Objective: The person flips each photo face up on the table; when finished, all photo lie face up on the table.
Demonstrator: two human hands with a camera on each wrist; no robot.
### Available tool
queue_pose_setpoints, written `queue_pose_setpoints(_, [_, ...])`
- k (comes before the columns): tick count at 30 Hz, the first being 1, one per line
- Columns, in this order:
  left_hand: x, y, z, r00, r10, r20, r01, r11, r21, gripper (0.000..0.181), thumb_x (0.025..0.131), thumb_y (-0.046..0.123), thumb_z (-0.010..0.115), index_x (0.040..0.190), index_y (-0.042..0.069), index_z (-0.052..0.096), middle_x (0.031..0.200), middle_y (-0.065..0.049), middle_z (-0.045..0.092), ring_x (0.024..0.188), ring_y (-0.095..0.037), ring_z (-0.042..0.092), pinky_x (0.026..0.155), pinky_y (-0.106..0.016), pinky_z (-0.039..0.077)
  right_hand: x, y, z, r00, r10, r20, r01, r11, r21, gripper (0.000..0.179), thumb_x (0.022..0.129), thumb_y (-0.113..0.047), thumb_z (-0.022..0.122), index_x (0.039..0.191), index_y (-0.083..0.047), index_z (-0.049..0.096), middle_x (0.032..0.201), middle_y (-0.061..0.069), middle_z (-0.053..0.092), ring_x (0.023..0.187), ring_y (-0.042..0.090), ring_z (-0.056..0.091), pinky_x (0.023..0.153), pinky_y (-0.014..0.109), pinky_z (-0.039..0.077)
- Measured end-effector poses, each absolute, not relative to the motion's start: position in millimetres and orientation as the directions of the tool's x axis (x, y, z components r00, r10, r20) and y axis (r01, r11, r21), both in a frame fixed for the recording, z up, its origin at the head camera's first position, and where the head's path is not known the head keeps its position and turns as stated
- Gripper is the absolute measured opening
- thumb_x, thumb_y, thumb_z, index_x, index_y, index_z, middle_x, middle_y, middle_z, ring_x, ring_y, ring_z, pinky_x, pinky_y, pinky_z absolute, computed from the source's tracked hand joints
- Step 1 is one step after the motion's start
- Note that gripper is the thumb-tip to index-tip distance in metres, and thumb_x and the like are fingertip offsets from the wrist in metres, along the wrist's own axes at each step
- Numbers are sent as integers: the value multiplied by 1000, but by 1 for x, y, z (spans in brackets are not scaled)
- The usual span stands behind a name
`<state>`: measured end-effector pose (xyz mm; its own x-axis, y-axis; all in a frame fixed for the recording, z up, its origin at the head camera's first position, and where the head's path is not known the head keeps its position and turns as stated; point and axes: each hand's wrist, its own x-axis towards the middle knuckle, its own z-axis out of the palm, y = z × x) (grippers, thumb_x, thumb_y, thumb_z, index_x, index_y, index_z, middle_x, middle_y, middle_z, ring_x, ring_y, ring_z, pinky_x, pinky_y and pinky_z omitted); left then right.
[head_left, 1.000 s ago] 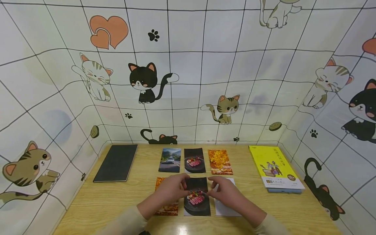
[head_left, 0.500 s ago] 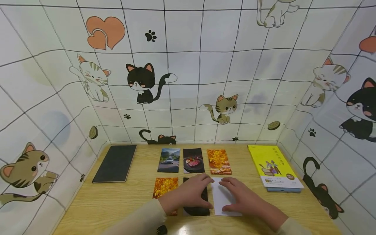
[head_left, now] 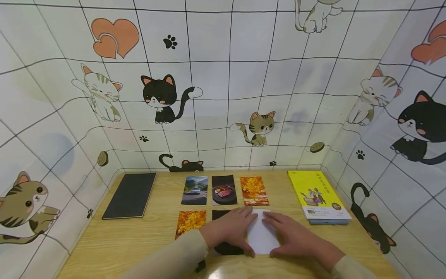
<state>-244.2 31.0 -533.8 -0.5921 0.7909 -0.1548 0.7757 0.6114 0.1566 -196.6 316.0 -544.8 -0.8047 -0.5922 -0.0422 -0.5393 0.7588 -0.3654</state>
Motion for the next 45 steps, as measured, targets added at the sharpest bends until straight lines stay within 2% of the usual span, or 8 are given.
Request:
queue_pose_setpoints(5, [-243,34,-530,-585,786,-201,779,613,130,124,79,89,77,174,20,36,180,-15,27,164,-29,32,132,-45,30,-197,316,-547,-800,-595,-79,-531,763,-368,102,86,-85,73,167,-26,51,179,-2,34,157,35,43,120,65,43])
queue_pose_setpoints(11, [-246,39,-529,-591,772,-232,778,622,88,118,79,91,75,172,25,42,180,-13,30,163,-28,34,132,-44,30,-197,316,-545,-798,-594,-100,-527,769,-364,101,89,-82,73,168,-23,50,179,-1,34,159,33,42,122,64,41])
queue_pose_setpoints(27, [-243,42,-523,-602,767,-223,777,627,55,117,78,90,77,170,23,46,177,-14,35,161,-29,39,127,-40,39,-194,316,-547,-801,-587,-119,-495,761,-419,93,94,-76,73,168,-23,50,179,-2,33,160,32,40,124,63,39])
queue_pose_setpoints(45, [-247,47,-526,-593,784,-184,798,603,-6,109,77,90,77,160,23,54,162,-10,53,147,-25,55,119,-37,48,-194,316,-550,-802,-586,-120,-489,758,-432,94,95,-75,71,169,-22,48,180,-1,33,160,33,40,124,61,39])
